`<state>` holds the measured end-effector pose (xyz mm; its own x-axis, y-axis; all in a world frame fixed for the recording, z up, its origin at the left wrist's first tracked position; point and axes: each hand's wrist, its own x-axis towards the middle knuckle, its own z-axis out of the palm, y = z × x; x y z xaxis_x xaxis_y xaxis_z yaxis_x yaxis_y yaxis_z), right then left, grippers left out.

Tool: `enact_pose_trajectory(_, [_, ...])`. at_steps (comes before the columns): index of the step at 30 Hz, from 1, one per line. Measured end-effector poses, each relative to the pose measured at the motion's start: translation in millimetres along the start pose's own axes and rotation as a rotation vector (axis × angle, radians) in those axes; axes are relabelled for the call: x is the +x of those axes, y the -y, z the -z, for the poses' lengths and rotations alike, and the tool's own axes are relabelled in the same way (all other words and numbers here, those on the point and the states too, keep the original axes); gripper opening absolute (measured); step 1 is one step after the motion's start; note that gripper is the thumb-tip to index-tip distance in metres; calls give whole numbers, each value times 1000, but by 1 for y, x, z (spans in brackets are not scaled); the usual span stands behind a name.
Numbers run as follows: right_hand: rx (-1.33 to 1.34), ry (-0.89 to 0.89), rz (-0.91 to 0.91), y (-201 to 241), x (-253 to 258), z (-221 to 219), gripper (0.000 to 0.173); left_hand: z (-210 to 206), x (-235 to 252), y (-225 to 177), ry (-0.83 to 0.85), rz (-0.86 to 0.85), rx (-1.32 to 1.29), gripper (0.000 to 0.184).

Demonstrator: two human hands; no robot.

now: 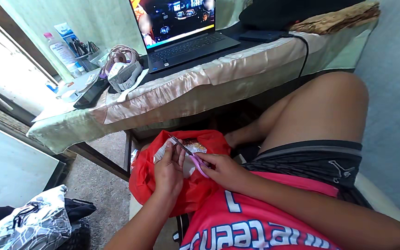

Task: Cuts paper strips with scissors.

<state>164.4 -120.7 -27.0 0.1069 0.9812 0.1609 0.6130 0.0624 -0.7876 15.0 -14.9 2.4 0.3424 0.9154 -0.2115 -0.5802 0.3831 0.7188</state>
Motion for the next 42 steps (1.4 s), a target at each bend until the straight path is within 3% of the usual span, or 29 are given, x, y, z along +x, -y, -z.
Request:
enact_pose_trajectory(15, [-41, -12, 13, -2, 1, 0, 39, 0, -1, -1, 2, 8, 5, 31])
enact_pose_trajectory(21, [-45, 13, 5, 1, -3, 1, 50, 1, 0, -2, 11, 18, -2, 30])
enact_pose_trajectory(42, [14, 21, -19, 0, 0, -1, 41, 0, -1, -3, 23, 20, -20, 30])
